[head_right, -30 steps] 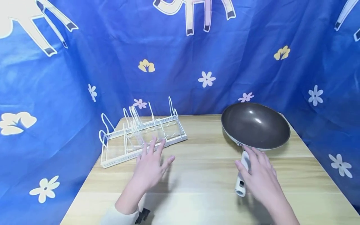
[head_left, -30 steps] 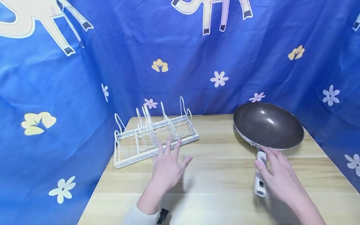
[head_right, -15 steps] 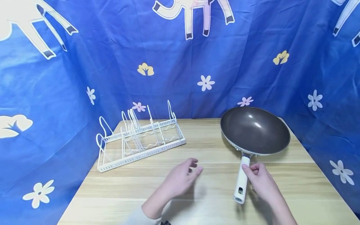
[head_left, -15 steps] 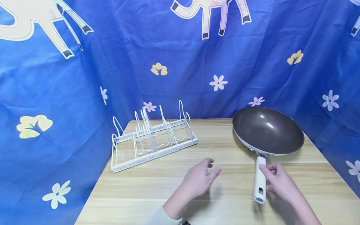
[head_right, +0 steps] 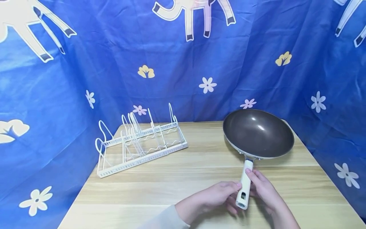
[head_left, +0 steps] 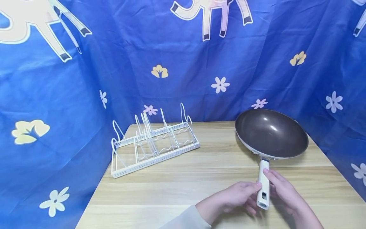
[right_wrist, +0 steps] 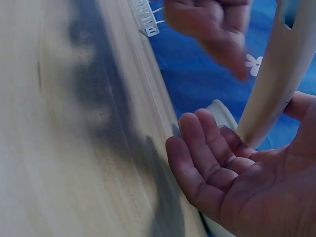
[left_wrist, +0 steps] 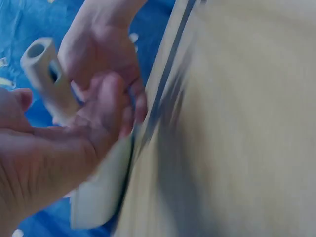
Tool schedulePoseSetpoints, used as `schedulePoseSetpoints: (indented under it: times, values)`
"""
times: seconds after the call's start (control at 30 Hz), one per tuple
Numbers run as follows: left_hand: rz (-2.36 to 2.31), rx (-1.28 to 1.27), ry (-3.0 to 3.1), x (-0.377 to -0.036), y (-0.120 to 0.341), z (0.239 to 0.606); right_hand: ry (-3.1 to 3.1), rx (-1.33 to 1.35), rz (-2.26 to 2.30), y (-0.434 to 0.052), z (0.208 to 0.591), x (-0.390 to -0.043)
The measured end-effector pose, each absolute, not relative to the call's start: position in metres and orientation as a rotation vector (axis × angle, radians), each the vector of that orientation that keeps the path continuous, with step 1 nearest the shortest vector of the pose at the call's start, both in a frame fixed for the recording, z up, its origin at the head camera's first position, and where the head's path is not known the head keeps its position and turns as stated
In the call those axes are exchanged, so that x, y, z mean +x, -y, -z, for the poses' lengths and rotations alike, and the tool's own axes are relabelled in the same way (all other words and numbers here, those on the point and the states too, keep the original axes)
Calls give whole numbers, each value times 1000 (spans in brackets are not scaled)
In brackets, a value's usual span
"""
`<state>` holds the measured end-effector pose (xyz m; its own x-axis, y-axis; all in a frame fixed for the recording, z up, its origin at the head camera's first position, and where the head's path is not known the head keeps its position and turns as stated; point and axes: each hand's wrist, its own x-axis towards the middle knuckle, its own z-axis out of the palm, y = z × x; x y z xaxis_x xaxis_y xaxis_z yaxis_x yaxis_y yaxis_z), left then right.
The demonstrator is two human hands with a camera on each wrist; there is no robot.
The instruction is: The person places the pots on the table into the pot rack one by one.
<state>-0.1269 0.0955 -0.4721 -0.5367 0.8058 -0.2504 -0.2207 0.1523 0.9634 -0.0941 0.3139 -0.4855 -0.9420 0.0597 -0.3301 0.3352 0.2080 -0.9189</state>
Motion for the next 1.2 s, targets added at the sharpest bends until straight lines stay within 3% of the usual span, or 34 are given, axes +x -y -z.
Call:
schedulePoseSetpoints:
  times: [0.43,1.2]
  values:
    - [-1638,402,-1188,-132,-117,483,-2141,310,1951,-316,494,-93]
    - [-1484,429,-1326,-126,-122,496,-2216,385,1874,-316,497,-124]
